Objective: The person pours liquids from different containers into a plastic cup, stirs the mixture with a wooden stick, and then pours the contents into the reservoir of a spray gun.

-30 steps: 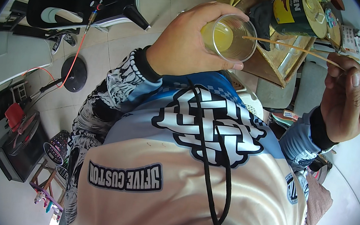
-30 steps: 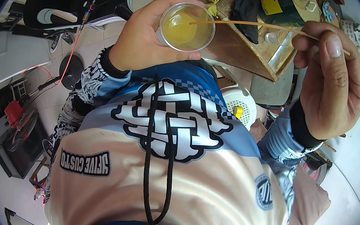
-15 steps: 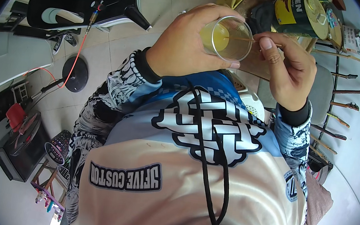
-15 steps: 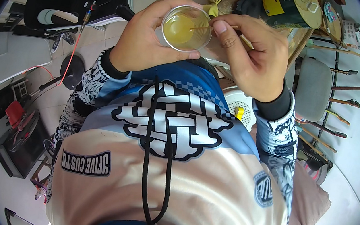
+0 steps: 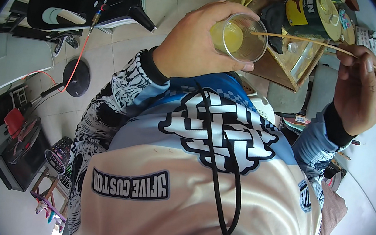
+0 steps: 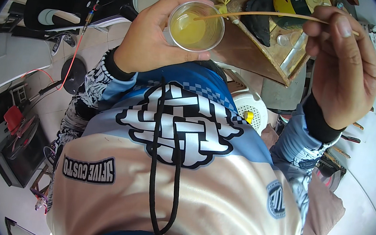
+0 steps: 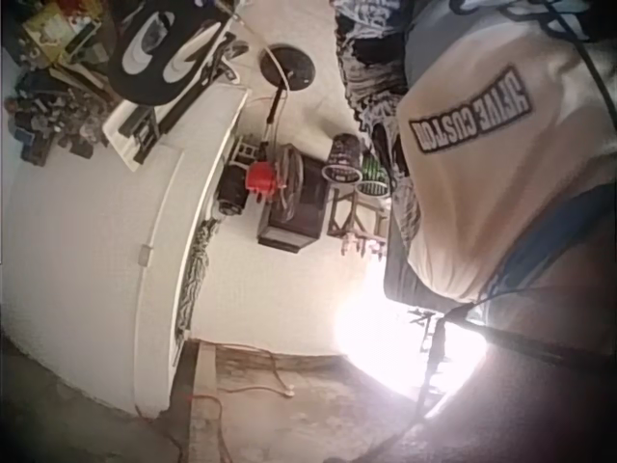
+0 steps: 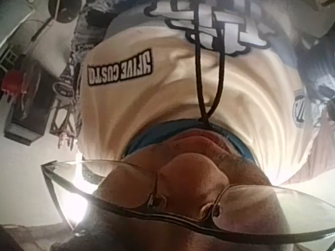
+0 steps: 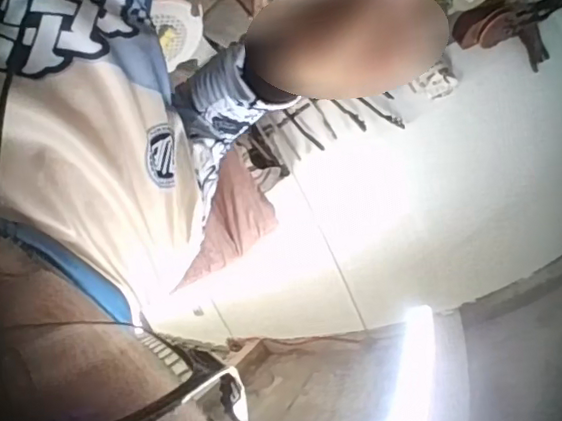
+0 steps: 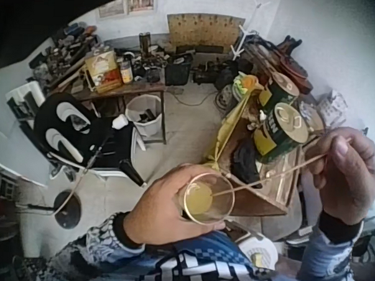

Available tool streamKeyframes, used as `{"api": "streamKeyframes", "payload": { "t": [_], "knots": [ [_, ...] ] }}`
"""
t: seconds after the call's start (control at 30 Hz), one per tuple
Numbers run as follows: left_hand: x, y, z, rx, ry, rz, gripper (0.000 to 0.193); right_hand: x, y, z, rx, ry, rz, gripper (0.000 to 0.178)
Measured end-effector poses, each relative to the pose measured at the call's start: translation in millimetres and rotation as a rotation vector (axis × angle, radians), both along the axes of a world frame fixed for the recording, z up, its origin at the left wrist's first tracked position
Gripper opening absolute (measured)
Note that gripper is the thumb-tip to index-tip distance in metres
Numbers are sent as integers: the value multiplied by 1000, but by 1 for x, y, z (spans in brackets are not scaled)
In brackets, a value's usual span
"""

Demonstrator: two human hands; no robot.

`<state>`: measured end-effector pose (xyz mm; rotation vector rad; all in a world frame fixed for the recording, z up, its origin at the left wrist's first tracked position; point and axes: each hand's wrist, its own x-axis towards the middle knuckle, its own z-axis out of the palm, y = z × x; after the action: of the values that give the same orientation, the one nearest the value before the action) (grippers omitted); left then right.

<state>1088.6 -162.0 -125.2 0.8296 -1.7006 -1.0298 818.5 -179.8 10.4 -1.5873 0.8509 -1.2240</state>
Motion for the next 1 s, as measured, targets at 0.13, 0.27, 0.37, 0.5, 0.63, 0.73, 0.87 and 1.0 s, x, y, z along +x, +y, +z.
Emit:
{"api": "streamKeyframes", "payload": {
  "t": [0.13,0.27,0.37,0.5,0.63,0.73,0.87,1.0],
  "knots": [
    [4,3,-2,7,3,-10,71,-2,2,4,-59,72,41,28],
    [8,6,3,30,-34,-22,72,2,6,4,-57,73,29,28],
    [9,9,0,23,-6,-19,71,3,8,3,-55,75,39,28],
    [10,11,1,54,29,-30,71,4,10,6,-60,79,51,27],
    [10,10,2,25,7,-27,71,1,10,8,-60,101,48,28],
    [11,8,5,14,-13,-22,71,0,9,10,-70,91,53,28],
    [10,7,8,6,-32,-23,72,-2,7,12,-79,96,61,28],
    [8,4,8,26,0,-30,72,0,8,14,-58,82,15,27]
  ]
}}
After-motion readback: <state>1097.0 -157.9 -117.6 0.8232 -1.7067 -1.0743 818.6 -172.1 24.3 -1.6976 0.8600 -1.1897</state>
